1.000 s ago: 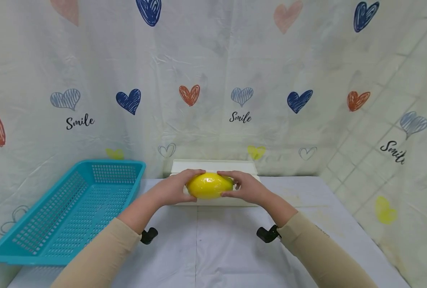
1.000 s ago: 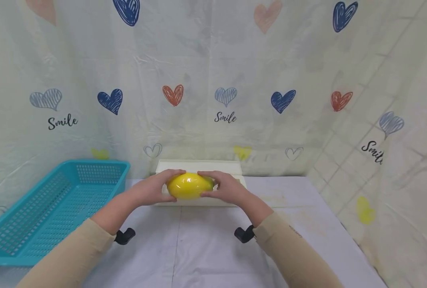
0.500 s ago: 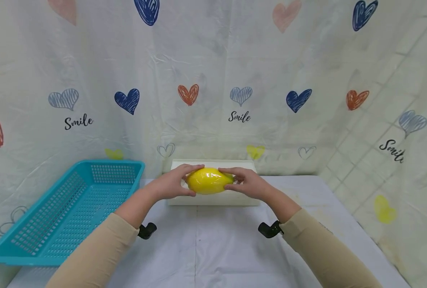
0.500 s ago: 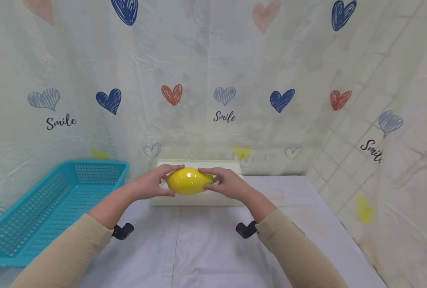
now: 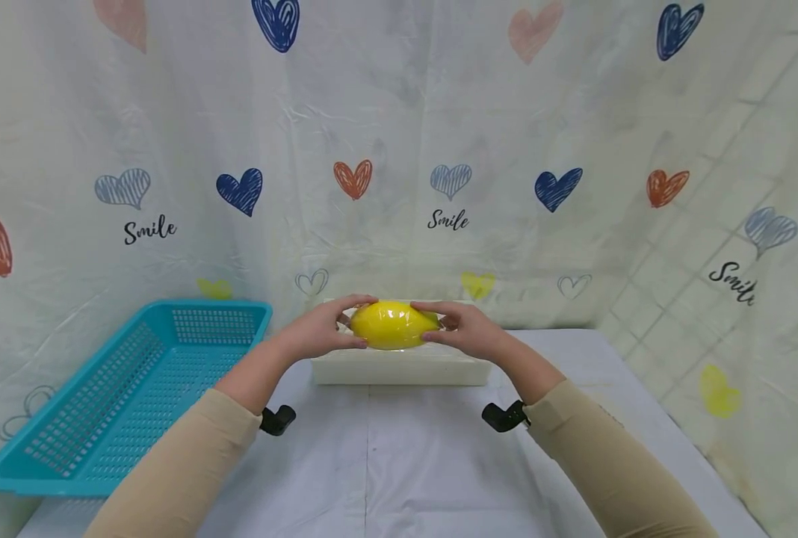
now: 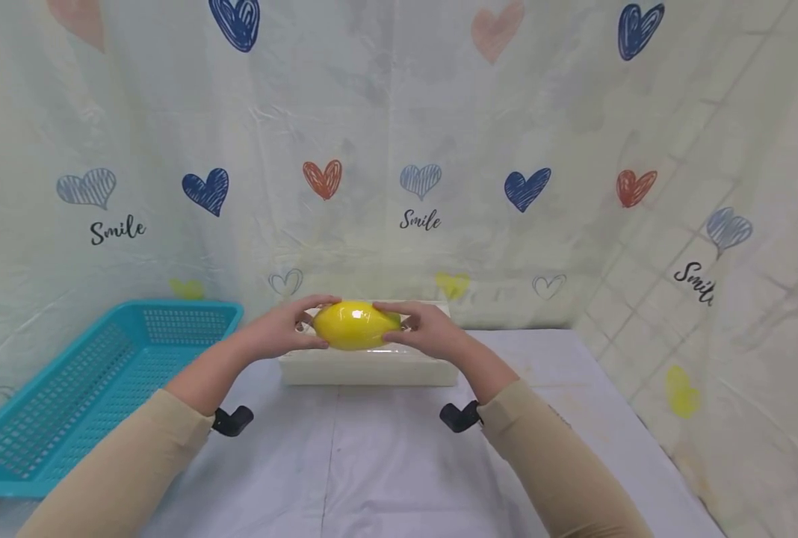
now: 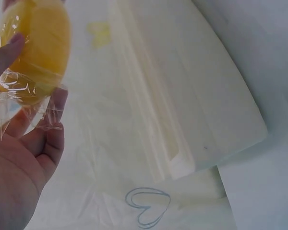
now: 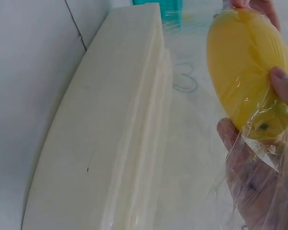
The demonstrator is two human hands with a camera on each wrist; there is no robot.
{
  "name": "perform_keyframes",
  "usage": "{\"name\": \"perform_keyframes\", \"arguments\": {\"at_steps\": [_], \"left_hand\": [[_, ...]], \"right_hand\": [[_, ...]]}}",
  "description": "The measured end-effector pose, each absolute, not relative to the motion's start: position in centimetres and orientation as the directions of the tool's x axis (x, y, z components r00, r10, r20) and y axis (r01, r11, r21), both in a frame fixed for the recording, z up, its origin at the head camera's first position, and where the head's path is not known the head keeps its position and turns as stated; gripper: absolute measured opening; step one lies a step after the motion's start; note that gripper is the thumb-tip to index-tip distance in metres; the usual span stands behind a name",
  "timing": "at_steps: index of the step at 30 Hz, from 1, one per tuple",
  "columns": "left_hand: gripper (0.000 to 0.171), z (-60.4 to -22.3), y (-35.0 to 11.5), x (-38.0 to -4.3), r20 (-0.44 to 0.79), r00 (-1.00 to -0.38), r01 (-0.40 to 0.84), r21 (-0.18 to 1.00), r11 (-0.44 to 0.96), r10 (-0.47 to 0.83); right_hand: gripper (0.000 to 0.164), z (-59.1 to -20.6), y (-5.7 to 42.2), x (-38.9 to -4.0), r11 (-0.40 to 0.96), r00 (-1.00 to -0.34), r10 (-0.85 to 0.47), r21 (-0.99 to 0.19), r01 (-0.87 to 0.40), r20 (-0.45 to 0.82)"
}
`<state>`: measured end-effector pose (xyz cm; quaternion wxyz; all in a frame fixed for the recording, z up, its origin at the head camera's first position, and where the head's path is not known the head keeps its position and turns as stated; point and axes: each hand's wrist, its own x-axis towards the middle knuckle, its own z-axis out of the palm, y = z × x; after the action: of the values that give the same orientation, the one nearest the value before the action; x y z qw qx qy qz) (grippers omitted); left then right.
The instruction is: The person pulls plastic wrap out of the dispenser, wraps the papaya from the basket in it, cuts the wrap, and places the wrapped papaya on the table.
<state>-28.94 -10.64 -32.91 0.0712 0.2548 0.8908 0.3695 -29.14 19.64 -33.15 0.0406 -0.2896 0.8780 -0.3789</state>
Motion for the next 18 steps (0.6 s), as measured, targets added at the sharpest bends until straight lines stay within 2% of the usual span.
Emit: {"name": "perform_keyframes", "arguments": {"at_steps": [18], "left_hand": [[0.071, -29.0, -10.6, -29.9, 0.069, -0.864, 0.406, 0.682, 0.608, 0.499]], "right_hand": [[0.056, -29.5, 19.6, -30.1, 0.582, -0.850, -0.503, -0.667, -0.466, 0.154]]}}
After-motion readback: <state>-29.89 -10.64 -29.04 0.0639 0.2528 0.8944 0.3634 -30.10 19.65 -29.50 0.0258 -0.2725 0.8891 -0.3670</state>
